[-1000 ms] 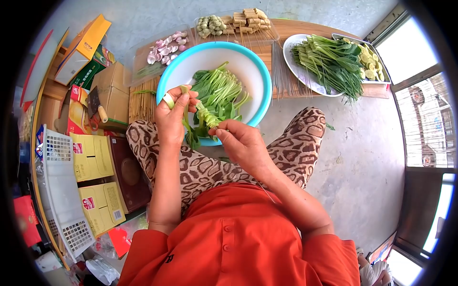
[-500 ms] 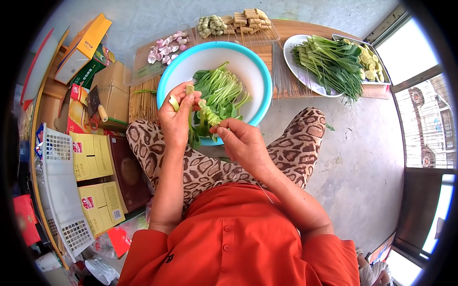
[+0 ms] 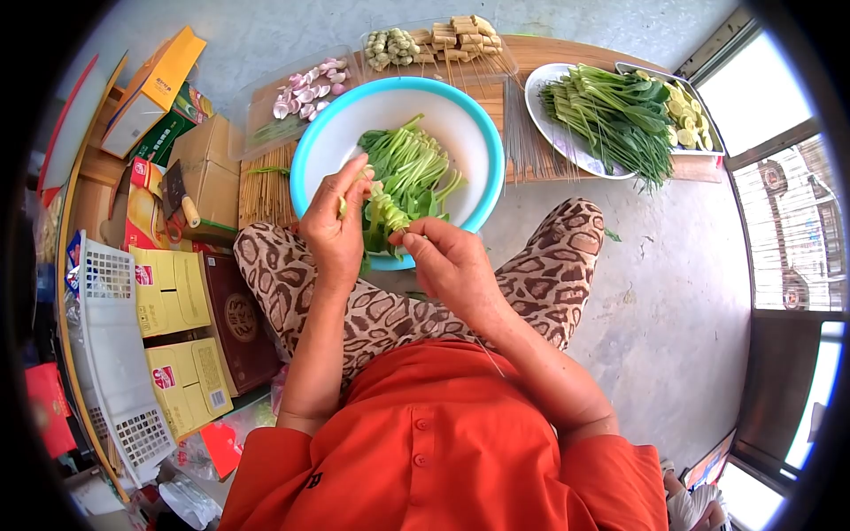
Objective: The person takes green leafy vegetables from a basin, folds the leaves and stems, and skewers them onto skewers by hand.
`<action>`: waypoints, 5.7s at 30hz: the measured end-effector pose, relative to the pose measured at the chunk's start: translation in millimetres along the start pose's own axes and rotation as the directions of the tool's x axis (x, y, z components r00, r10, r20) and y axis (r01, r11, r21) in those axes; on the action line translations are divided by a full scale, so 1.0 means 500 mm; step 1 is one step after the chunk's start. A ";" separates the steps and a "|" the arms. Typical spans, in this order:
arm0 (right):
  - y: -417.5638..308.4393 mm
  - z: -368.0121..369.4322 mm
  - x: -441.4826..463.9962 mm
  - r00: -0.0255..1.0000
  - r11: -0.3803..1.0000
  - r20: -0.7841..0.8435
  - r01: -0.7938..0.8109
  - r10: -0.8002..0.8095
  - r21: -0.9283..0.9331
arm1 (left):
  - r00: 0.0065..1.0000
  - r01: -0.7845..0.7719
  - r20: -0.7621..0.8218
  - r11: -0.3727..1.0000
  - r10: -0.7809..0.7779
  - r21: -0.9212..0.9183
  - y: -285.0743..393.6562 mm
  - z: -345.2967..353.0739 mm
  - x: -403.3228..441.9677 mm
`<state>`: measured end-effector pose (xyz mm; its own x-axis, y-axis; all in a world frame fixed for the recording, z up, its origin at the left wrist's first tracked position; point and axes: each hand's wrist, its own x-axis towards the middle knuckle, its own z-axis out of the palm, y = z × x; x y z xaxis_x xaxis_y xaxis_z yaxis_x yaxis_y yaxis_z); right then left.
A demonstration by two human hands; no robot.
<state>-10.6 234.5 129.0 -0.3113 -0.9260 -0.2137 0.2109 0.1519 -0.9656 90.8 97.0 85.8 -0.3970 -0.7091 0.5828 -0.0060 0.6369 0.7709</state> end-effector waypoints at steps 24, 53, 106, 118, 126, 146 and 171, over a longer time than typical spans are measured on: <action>0.005 -0.063 0.005 0.992 0.998 -0.119 0.034 -0.039 -0.044 | 0.795 0.550 0.210 0.532 -0.569 -0.644 -0.066 -0.042 0.020; 0.033 -0.003 -0.003 0.999 0.999 0.032 -0.041 0.040 0.006 | 0.854 0.450 0.095 0.634 -0.512 -0.629 -0.031 -0.010 0.001; -0.033 -0.227 -0.098 0.956 0.929 -0.249 0.227 -0.155 0.293 | 0.730 0.633 0.618 0.628 -0.291 -0.452 -0.078 0.075 0.110; 0.020 -0.291 -0.110 0.875 0.876 -0.462 0.331 -0.145 0.351 | 0.628 0.503 0.544 0.824 -0.557 0.262 -0.300 0.247 0.009; 0.024 -0.277 -0.116 0.885 0.890 -0.459 0.270 -0.079 0.368 | 0.677 -0.291 0.656 0.696 -0.335 0.657 -0.241 0.308 0.004; 0.026 -0.211 -0.091 0.923 0.953 -0.383 0.143 -0.031 0.266 | 0.817 0.544 0.361 0.808 -0.450 -0.224 -0.133 0.053 0.160; 0.001 -0.072 -0.054 0.997 1.000 -0.073 -0.020 0.018 -0.022 | 0.562 0.761 0.660 -0.001 -0.498 -0.649 -0.028 0.042 0.037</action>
<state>-35.6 271.9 129.1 -0.3741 -0.8954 -0.2417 0.1969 0.1780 -0.9641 64.5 81.3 80.1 -0.8262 -0.5159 -0.2263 0.2931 -0.7367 0.6094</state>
